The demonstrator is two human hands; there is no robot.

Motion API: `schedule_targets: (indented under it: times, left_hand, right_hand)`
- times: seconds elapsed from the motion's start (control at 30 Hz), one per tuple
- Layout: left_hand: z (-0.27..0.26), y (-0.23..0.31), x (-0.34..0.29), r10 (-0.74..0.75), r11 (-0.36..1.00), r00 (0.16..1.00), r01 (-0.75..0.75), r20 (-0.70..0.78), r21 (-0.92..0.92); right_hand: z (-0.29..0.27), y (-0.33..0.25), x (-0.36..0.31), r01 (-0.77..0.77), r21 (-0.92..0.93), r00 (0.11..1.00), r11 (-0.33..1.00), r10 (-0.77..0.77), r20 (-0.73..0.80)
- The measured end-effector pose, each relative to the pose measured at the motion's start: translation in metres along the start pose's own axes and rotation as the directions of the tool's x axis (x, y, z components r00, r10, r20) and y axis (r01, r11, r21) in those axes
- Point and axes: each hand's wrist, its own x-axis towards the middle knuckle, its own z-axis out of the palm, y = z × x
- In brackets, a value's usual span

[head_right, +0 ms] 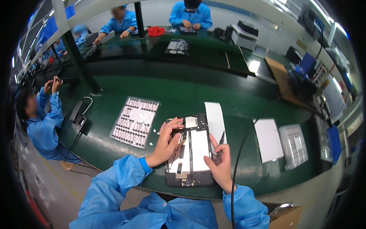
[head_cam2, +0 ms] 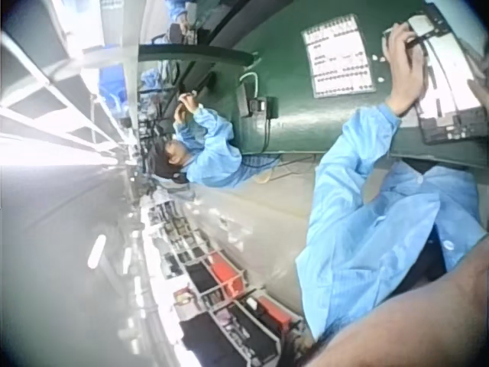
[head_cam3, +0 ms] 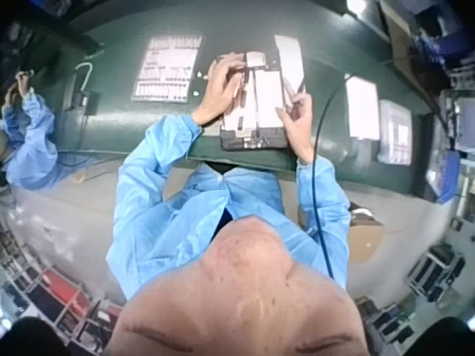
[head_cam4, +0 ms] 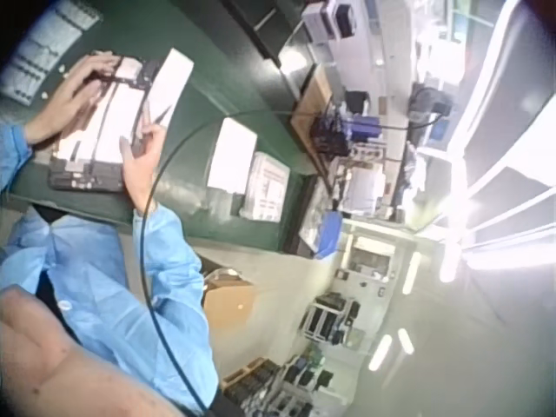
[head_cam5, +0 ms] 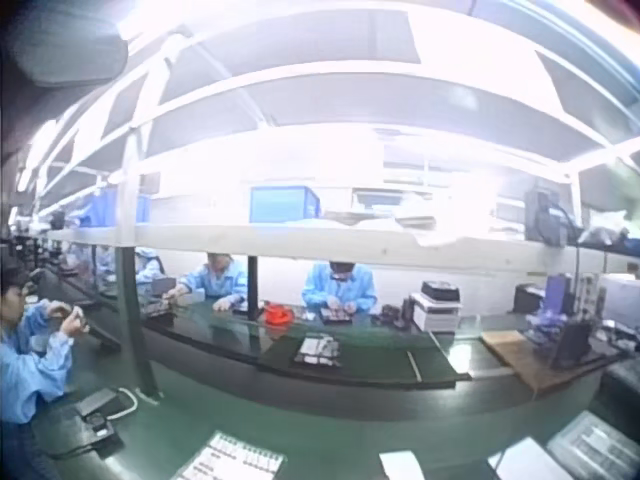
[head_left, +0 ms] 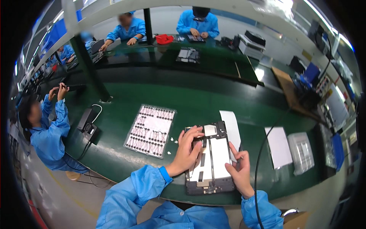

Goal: Assembling electronic components into a tablet housing on a factory production line.

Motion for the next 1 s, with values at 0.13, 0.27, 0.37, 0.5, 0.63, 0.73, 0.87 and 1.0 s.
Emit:
schedule_targets:
  times: [0.13,0.27,0.37,0.5,0.63,0.73,0.87,1.0]
  left_hand:
    - [-0.007,-0.004,0.002,-0.002,0.964,0.985,-0.044,-0.172,-0.263]
    - [-0.029,0.002,-0.007,0.107,0.965,0.960,-0.164,-0.260,-0.206]
    - [-0.025,0.006,-0.006,0.115,0.942,0.984,-0.153,-0.139,-0.300]
    - [-0.026,0.003,-0.015,0.160,0.896,0.985,-0.116,0.068,-0.428]
    - [-0.048,0.006,-0.020,0.252,0.865,0.940,-0.113,0.230,-0.488]
    - [-0.065,-0.002,-0.028,0.269,0.887,0.909,-0.106,0.317,-0.450]
    - [-0.071,0.004,-0.035,0.252,0.858,0.912,-0.057,0.323,-0.510]
    - [-0.070,-0.001,-0.040,0.256,0.859,0.897,-0.040,0.361,-0.511]
  right_hand:
    - [-0.001,-0.019,0.056,-0.051,0.218,0.995,0.975,0.068,-0.072]
    - [0.023,-0.024,0.155,-0.040,0.300,0.988,0.953,0.083,-0.133]
    - [0.047,0.016,0.251,0.121,0.196,0.979,0.973,-0.084,-0.188]
    - [0.123,0.067,0.348,0.061,0.357,0.954,0.932,0.050,-0.295]
    - [0.190,0.118,0.369,0.055,0.265,0.962,0.963,0.020,-0.274]
    - [0.194,0.164,0.376,0.220,-0.141,0.941,0.965,-0.248,-0.228]
    - [0.164,0.094,0.415,0.495,-0.546,0.837,0.676,-0.540,0.090]
    - [0.134,0.116,0.503,0.474,-0.827,0.855,0.302,-0.382,0.351]
